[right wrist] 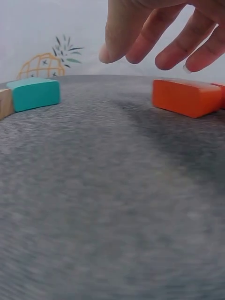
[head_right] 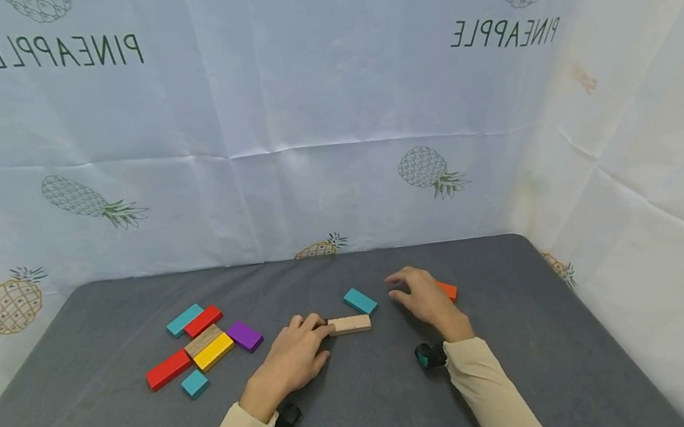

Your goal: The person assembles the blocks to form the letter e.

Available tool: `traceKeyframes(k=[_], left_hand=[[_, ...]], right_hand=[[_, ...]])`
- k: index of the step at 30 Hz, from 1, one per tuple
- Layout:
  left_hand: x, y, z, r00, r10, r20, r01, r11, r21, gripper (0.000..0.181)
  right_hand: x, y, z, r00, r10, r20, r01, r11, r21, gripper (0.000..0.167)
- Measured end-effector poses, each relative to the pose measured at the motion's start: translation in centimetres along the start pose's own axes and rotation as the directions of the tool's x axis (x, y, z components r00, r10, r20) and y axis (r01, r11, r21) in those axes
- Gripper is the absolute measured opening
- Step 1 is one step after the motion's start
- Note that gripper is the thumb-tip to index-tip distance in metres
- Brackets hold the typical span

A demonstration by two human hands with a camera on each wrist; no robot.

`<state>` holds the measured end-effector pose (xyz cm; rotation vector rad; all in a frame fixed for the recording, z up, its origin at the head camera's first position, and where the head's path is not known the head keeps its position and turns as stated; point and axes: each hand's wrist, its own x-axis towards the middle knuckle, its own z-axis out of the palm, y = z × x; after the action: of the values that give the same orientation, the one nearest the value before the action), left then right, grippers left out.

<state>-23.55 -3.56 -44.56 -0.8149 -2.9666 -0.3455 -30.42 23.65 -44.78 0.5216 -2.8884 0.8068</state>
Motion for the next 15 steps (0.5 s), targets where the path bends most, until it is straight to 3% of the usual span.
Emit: traceKeyframes(k=[15], left_hand=[[0.0, 0.0, 0.1, 1.000, 0.005, -0.005, -0.005, 1.000, 0.001, 0.038]], right_hand=[[-1.7, 2.5, -1.8, 0.998, 0.036, -0.060, -0.040, 0.997, -0.067, 0.030]])
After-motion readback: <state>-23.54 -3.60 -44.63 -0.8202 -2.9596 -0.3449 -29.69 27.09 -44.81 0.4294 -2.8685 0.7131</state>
